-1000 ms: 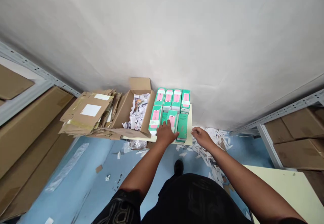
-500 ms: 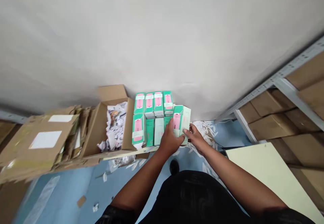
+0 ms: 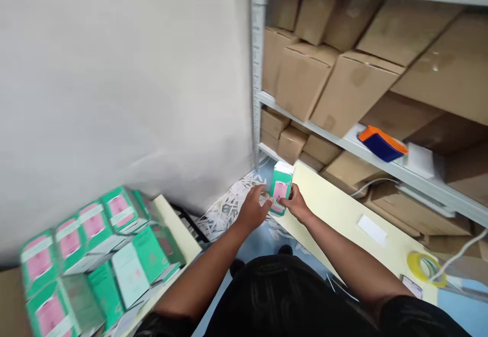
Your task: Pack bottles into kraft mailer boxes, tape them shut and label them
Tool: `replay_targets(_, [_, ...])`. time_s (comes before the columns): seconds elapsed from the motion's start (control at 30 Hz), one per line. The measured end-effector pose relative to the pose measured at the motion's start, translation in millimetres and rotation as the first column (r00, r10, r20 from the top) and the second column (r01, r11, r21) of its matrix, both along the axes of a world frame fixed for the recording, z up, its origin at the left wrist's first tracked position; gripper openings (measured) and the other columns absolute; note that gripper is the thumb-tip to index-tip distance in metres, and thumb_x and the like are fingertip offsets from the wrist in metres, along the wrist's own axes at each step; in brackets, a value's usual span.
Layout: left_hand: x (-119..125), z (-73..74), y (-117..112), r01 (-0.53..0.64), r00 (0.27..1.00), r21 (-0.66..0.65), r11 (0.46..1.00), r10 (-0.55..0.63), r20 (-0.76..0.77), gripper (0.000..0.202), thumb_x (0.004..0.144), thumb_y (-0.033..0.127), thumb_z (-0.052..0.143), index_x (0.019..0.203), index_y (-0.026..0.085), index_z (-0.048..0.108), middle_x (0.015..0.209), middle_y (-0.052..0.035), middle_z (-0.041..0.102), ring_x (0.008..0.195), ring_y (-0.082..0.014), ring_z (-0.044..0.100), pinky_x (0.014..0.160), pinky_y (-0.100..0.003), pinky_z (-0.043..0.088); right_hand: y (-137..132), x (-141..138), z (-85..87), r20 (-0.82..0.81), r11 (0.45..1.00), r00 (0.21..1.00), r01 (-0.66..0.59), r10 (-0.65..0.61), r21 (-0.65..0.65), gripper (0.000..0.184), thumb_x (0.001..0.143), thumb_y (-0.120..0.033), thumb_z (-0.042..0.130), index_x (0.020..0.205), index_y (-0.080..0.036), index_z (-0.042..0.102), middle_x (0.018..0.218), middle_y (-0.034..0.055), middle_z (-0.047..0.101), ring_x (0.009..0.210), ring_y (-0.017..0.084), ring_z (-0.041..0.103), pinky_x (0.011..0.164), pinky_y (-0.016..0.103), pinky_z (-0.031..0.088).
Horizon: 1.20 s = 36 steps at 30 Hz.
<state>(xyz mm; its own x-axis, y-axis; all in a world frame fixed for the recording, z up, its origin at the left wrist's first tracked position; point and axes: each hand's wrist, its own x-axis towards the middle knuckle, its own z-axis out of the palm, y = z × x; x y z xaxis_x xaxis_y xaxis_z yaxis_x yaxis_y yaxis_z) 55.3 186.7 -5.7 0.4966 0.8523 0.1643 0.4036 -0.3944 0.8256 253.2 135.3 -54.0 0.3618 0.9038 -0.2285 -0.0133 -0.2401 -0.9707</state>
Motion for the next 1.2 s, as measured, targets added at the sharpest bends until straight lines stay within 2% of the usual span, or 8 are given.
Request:
replay_targets(0.2, [135.6, 1.7, 43.3, 0.257, 0.948, -0.038, 0.966, -0.259, -0.187, 0.047, 0.094, 0.03, 0.06, 0.14, 0.022, 0.057, 0.134, -0.0097, 0.065, 0.11, -0.0224, 0.068, 0.102, -0.039, 0.054, -27.3, 119.9, -71.9, 0.167, 0.995, 0.985, -0.024, 0.04, -0.092, 0.079, 0.063, -0.031, 0.081, 0.133, -0.025, 0.046, 0.12, 0.0044, 0.069, 0.111, 0.027, 0.065, 0.098, 0.044, 0.052])
replay_targets(0.33, [182.4, -5.7, 48.6, 0.405, 0.823, -0.001, 0.914, -0.366, -0.434, 0.044, 0.092, 0.033, 0.064, 0.134, 0.02, 0.063, 0.128, -0.0107, 0.067, 0.106, -0.0248, 0.069, 0.097, -0.038, 0.054, -35.4, 158.8, -95.1, 0.206, 0.987, 0.973, -0.073, 0.102, -0.143, 0.081, 0.067, -0.029, 0.08, 0.14, -0.025, 0.045, 0.127, 0.0067, 0.068, 0.115, 0.029, 0.064, 0.098, 0.045, 0.052])
replay_targets(0.5, [201.6, -9.2, 52.4, 0.661, 0.626, 0.086, 0.745, -0.485, -0.611, 0.04, 0.099, 0.043, 0.057, 0.128, 0.017, 0.065, 0.117, -0.0158, 0.071, 0.106, -0.029, 0.069, 0.097, -0.043, 0.053, -43.7, 174.0, -107.0, 0.283, 0.98, 0.946, -0.117, 0.159, -0.162, 0.083, 0.069, -0.026, 0.081, 0.144, -0.026, 0.045, 0.133, 0.0088, 0.065, 0.12, 0.03, 0.062, 0.099, 0.046, 0.051])
replay_targets(0.63, [206.3, -1.0, 59.4, 0.663, 0.639, 0.131, 0.737, -0.467, -0.611, 0.034, 0.101, 0.041, 0.052, 0.12, 0.018, 0.068, 0.102, -0.0142, 0.072, 0.099, -0.0277, 0.07, 0.095, -0.043, 0.053, -44.3, 169.3, -110.1, 0.335, 0.976, 0.926, -0.113, 0.171, -0.185, 0.087, 0.069, -0.027, 0.082, 0.146, -0.025, 0.044, 0.138, 0.0119, 0.062, 0.123, 0.032, 0.061, 0.1, 0.047, 0.052])
replay_targets(0.8, [200.0, 4.6, 62.4, 0.683, 0.672, 0.079, 0.726, -0.584, -0.455, 0.052, 0.082, 0.033, 0.077, 0.131, 0.023, 0.063, 0.129, -0.0116, 0.065, 0.116, -0.0267, 0.064, 0.099, -0.037, 0.053, -45.6, 162.5, -113.7, 0.323, 0.977, 0.939, -0.052, 0.118, -0.206, 0.089, 0.071, -0.03, 0.083, 0.149, -0.024, 0.041, 0.137, 0.012, 0.063, 0.122, 0.033, 0.063, 0.098, 0.047, 0.053])
replay_targets(0.93, [207.3, -3.6, 69.3, 0.613, 0.768, 0.027, 0.79, -0.587, -0.255, 0.037, 0.084, 0.025, 0.073, 0.121, 0.023, 0.068, 0.112, -0.0068, 0.068, 0.096, -0.0187, 0.066, 0.09, -0.031, 0.054, -48.4, 154.3, -114.4, 0.364, 0.981, 0.926, -0.034, 0.103, -0.193, 0.086, 0.071, -0.028, 0.083, 0.147, -0.025, 0.043, 0.132, 0.0114, 0.066, 0.119, 0.032, 0.064, 0.1, 0.048, 0.052])
replay_targets(1.07, [233.4, -21.9, 81.2, 0.379, 0.901, -0.096, 0.921, -0.39, -0.188, 0.013, 0.088, 0.029, 0.067, 0.099, 0.022, 0.068, 0.081, 0.0005, 0.066, 0.074, -0.0154, 0.063, 0.073, -0.028, 0.049, -47.7, 141.6, -105.7, 0.402, 0.973, 0.914, 0.046, 0.051, -0.227, 0.081, 0.069, -0.027, 0.084, 0.141, -0.025, 0.049, 0.126, 0.0102, 0.068, 0.113, 0.032, 0.066, 0.095, 0.047, 0.053])
replay_targets(1.2, [243.2, -46.1, 90.5, 0.315, 0.906, -0.221, 0.923, -0.362, -0.219, 0.011, 0.083, 0.019, 0.065, 0.094, 0.022, 0.065, 0.078, 0.0023, 0.066, 0.072, -0.015, 0.062, 0.071, -0.027, 0.047, -50.1, 126.6, -83.5, 0.346, 0.985, 0.938, 0.088, -0.031, -0.149, 0.086, 0.066, -0.027, 0.087, 0.142, -0.026, 0.048, 0.121, 0.0074, 0.069, 0.108, 0.03, 0.066, 0.094, 0.047, 0.054])
